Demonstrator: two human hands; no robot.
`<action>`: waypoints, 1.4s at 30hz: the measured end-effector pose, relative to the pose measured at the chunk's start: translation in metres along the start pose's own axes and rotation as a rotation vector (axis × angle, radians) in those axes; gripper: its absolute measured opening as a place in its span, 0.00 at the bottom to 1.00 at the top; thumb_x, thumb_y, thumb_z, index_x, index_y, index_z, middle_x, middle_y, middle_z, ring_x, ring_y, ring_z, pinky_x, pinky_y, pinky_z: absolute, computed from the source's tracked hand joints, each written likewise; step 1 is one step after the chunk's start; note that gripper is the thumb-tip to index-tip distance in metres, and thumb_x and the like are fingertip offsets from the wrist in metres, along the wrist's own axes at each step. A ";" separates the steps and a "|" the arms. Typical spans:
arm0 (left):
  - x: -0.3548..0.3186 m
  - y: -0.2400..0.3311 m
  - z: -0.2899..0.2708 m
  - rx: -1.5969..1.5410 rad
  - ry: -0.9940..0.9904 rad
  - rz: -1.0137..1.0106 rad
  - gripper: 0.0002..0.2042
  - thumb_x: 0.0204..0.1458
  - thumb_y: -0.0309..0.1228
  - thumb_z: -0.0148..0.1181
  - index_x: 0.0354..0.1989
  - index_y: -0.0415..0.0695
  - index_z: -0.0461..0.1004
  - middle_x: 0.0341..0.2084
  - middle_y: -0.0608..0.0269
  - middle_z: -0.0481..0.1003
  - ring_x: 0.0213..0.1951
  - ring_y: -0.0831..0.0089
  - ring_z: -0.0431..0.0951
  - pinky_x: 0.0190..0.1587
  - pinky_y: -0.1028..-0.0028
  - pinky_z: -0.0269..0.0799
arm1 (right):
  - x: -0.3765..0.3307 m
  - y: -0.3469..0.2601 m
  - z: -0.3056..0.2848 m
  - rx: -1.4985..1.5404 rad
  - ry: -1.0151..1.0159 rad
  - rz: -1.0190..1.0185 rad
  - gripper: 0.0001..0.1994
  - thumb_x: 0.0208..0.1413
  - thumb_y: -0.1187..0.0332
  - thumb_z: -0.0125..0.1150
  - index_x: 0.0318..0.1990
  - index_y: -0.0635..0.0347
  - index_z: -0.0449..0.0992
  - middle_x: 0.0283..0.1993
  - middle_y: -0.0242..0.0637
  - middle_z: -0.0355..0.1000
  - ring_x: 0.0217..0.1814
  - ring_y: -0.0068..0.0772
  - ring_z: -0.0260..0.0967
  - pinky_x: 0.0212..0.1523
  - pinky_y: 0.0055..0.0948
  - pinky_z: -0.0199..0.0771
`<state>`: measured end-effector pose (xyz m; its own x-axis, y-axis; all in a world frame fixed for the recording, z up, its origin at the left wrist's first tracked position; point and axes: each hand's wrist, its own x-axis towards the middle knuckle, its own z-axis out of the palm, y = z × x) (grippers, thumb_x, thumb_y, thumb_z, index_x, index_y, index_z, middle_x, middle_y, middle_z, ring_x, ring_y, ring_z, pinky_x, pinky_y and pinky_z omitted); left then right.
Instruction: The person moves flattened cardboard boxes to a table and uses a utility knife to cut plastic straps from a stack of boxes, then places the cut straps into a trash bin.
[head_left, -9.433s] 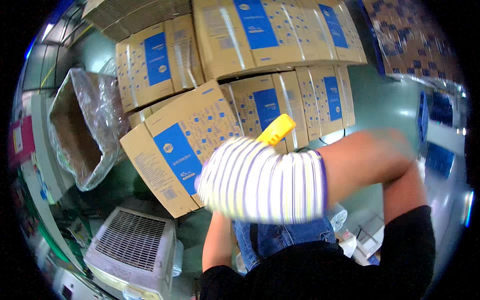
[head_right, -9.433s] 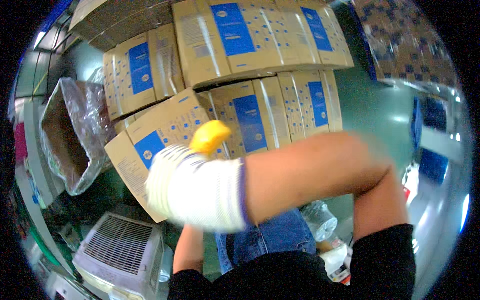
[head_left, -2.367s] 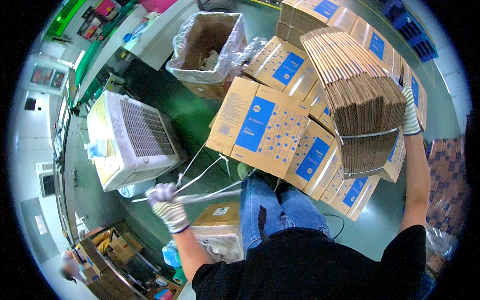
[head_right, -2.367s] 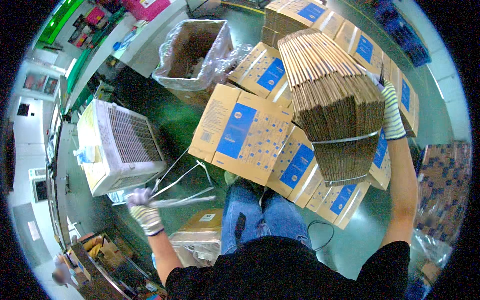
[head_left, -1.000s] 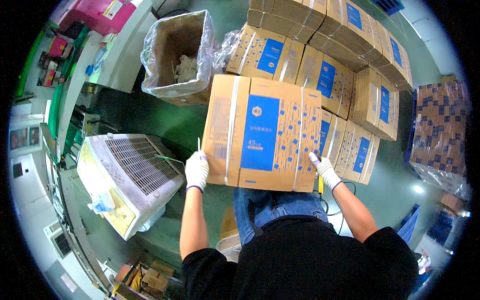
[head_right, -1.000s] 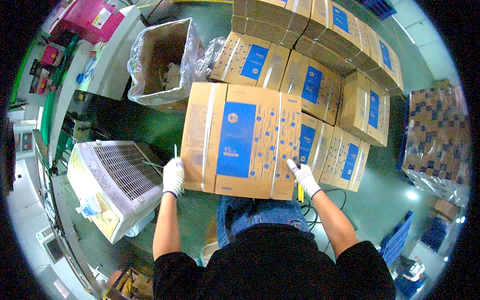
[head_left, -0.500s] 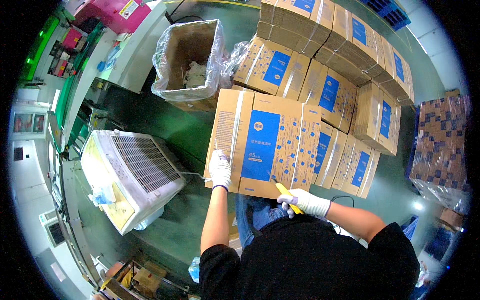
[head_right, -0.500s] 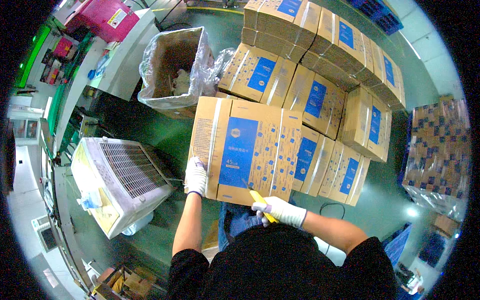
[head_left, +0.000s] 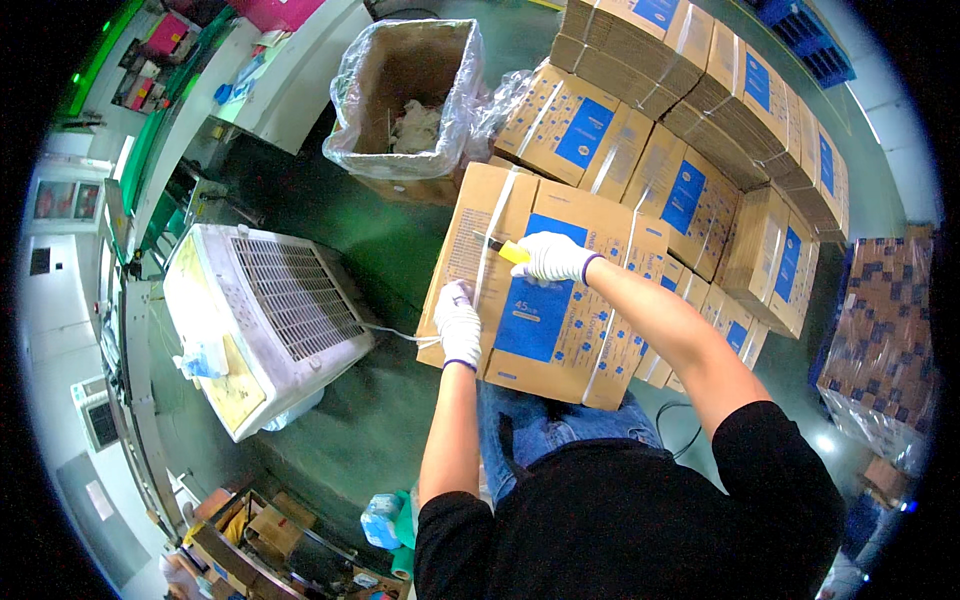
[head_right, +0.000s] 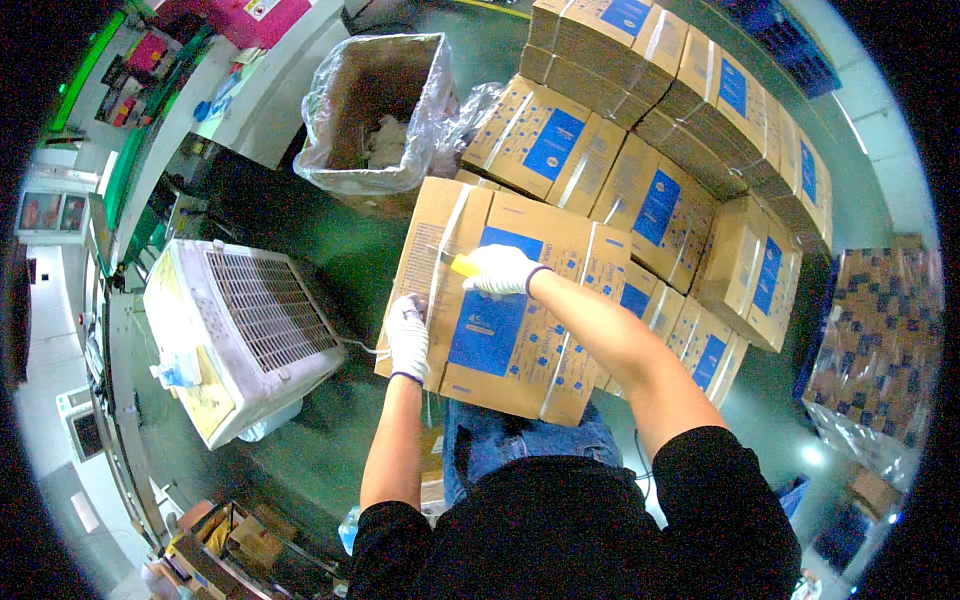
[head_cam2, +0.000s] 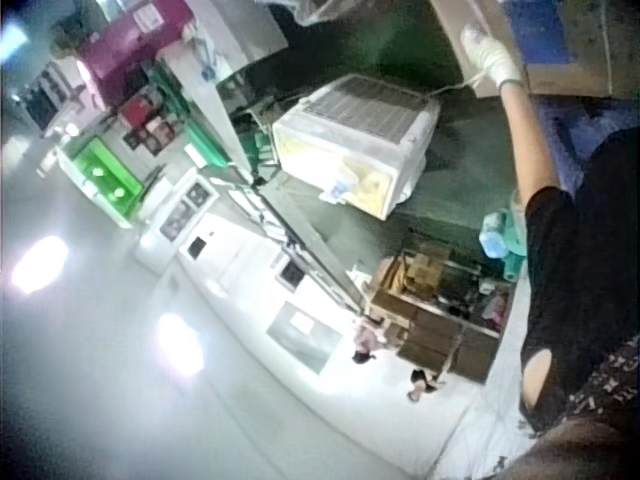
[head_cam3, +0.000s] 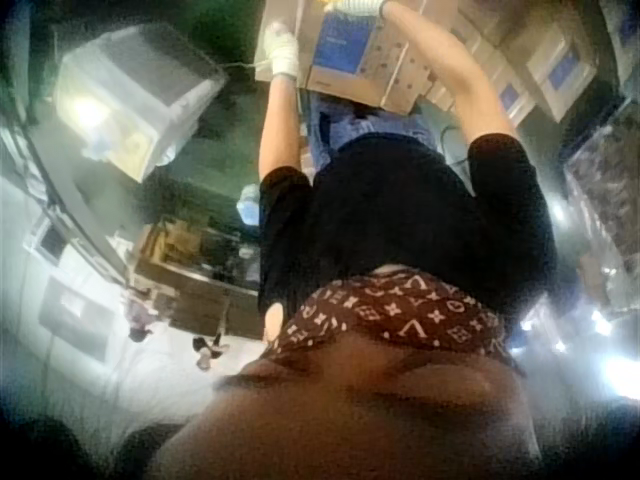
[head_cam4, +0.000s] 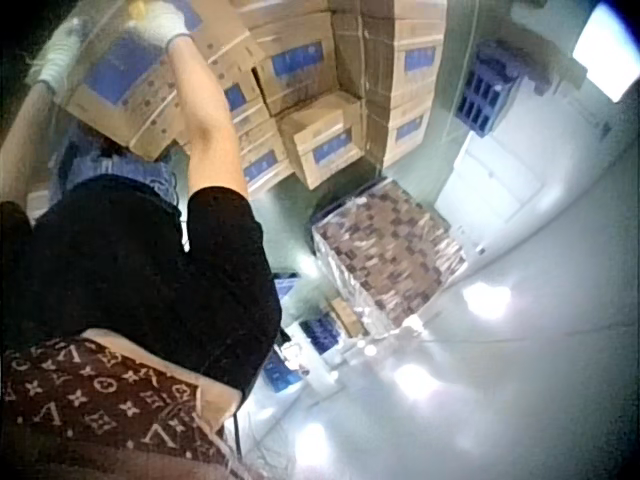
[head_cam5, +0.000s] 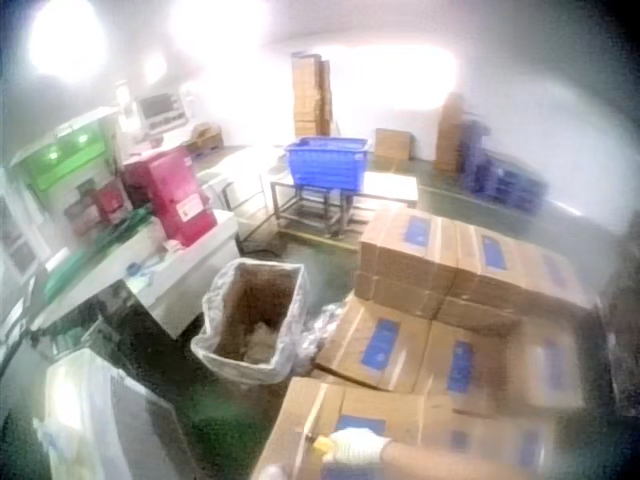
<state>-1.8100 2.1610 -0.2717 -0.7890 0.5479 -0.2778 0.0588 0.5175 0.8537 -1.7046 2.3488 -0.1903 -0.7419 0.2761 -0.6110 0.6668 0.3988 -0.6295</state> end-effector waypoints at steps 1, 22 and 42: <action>0.000 0.002 0.000 0.000 0.009 -0.006 0.13 0.54 0.33 0.38 0.34 0.39 0.69 0.27 0.54 0.72 0.31 0.62 0.72 0.37 0.69 0.66 | 0.003 -0.004 0.000 -0.152 0.056 -0.082 0.13 0.45 0.60 0.59 0.29 0.61 0.69 0.19 0.37 0.69 0.20 0.30 0.68 0.24 0.27 0.68; -0.133 0.034 -0.218 0.837 -0.368 -0.128 0.15 0.48 0.28 0.47 0.47 0.43 0.69 0.41 0.54 0.72 0.42 0.70 0.72 0.47 0.73 0.64 | -0.221 0.116 -0.013 0.186 0.072 0.336 0.22 0.49 0.45 0.49 0.30 0.58 0.70 0.19 0.32 0.68 0.19 0.24 0.65 0.21 0.25 0.65; -0.130 0.056 0.127 -0.461 -0.681 -0.399 0.11 0.52 0.36 0.49 0.26 0.42 0.70 0.17 0.69 0.69 0.19 0.80 0.67 0.22 0.81 0.62 | -0.178 0.114 0.007 -0.283 0.155 0.199 0.17 0.47 0.50 0.52 0.34 0.54 0.70 0.25 0.42 0.71 0.29 0.43 0.69 0.29 0.37 0.66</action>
<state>-1.6258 2.2021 -0.2439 -0.1586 0.7298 -0.6650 -0.5063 0.5181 0.6894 -1.4961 2.3392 -0.1563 -0.6160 0.4932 -0.6142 0.7695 0.5435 -0.3354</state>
